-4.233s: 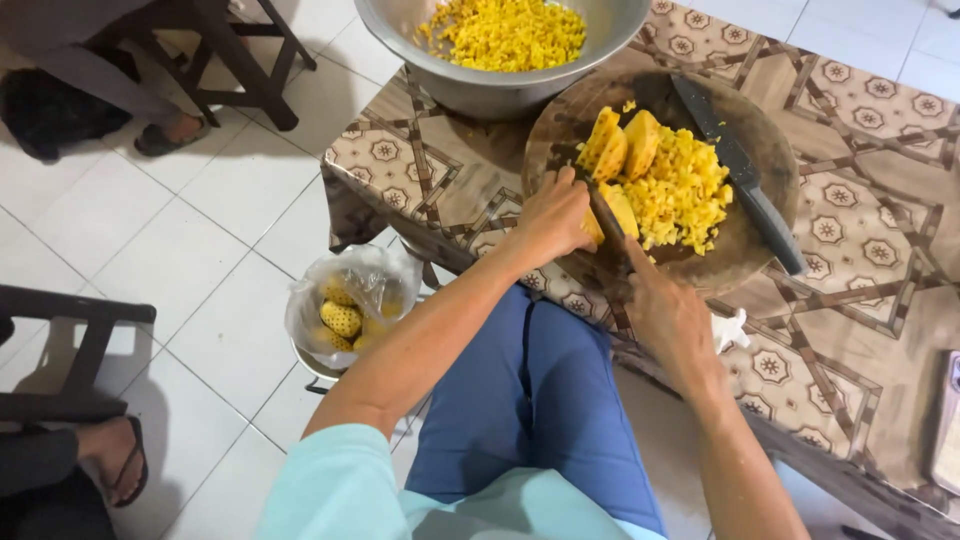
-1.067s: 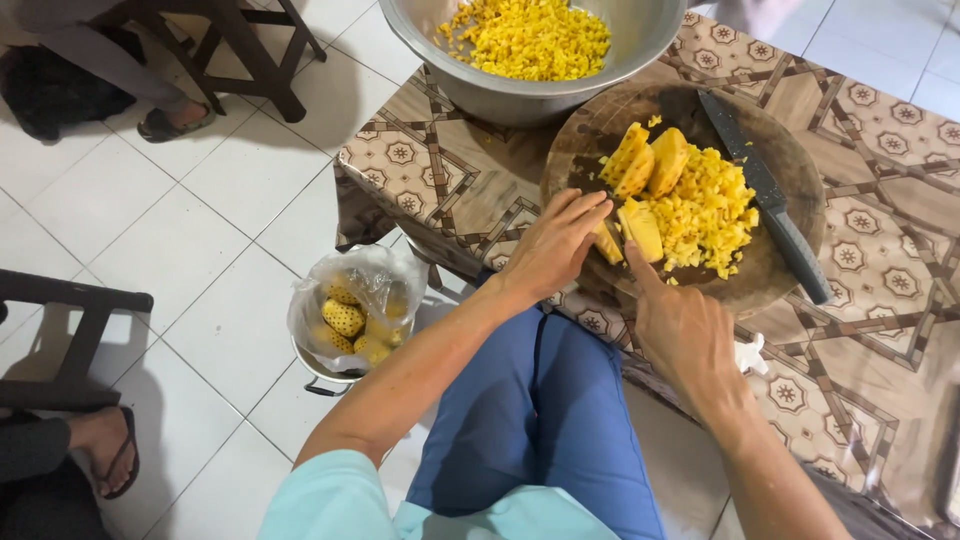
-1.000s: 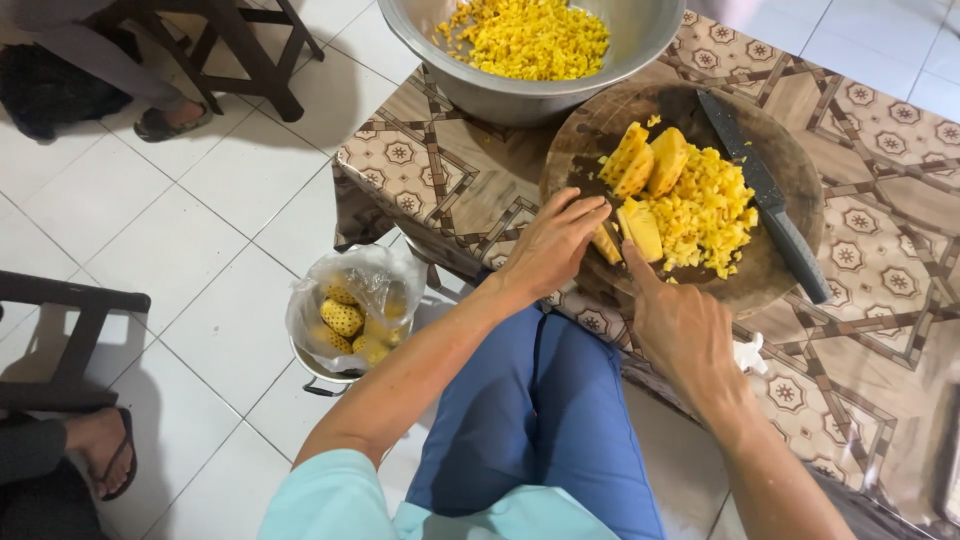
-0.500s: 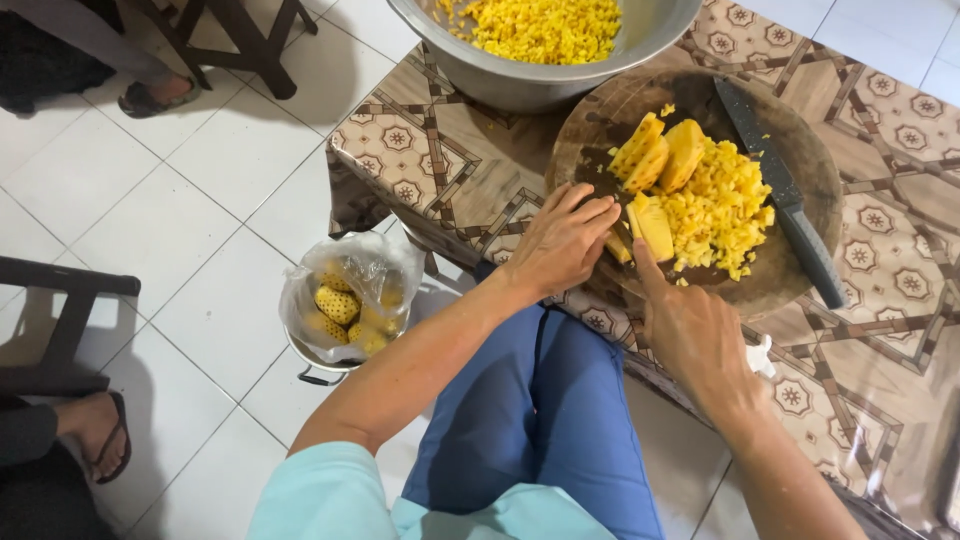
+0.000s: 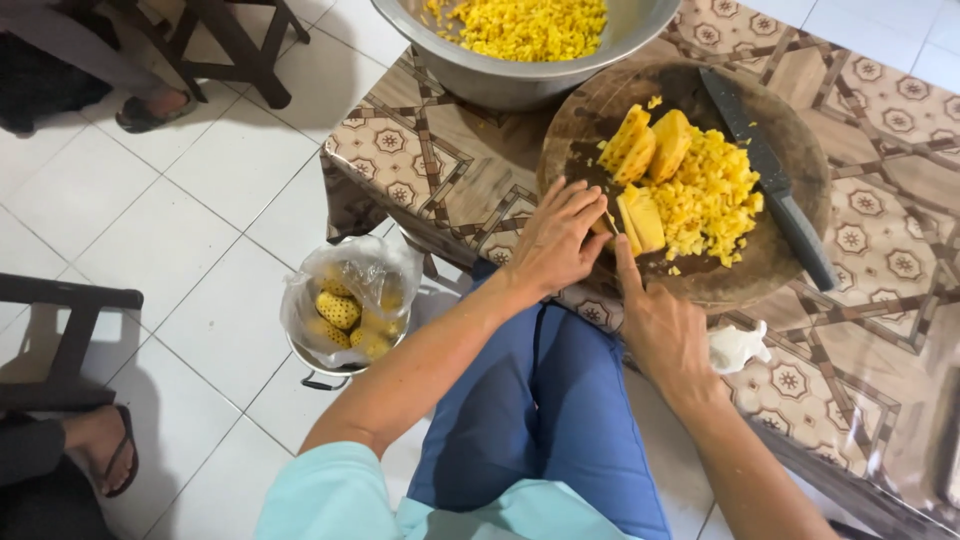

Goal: Chopping yellow fruit into small pieces on a wooden board and transferring them to a bowl.

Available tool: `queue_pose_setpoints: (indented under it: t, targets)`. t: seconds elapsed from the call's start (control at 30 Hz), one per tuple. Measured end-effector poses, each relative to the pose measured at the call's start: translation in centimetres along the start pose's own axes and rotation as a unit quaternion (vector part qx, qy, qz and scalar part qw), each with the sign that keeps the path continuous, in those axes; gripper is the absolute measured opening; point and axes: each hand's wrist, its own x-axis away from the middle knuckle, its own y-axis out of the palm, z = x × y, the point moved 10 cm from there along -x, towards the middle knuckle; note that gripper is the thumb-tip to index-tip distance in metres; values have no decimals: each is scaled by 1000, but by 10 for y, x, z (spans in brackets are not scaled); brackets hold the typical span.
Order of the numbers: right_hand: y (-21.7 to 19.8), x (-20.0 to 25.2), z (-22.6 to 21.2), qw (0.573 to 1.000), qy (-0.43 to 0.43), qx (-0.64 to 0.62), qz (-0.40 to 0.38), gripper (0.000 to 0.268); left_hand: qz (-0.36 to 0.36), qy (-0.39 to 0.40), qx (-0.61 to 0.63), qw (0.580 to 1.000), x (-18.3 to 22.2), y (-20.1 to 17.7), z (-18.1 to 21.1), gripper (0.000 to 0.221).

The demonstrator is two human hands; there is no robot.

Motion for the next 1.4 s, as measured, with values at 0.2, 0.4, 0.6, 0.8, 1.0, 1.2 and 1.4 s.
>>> queue_pose_setpoints:
  t: [0.2, 0.4, 0.6, 0.8, 1.0, 1.2, 1.4]
  targets:
    - [23, 0, 9, 999, -6, 21, 26, 79, 89, -24, 107, 990, 6, -11, 3, 14]
    - [27, -3, 25, 1000, 9, 20, -9, 77, 63, 4, 0, 998, 2, -7, 12, 14]
    - [28, -11, 10, 994, -41, 38, 94, 79, 51, -5, -2, 999, -2, -11, 16, 11]
    - [23, 15, 26, 999, -4, 7, 41, 75, 66, -8, -18, 998, 0, -15, 18, 17]
    - [26, -1, 42, 998, 34, -50, -1, 55, 68, -13, -8, 998, 7, -2, 8, 13]
    - [-7, -1, 36, 986, 74, -114, -94, 52, 97, -73, 143, 982, 8, -22, -10, 12]
    - [-17, -5, 13, 989, 33, -81, -119, 55, 76, -52, 88, 992, 6, -7, -17, 8]
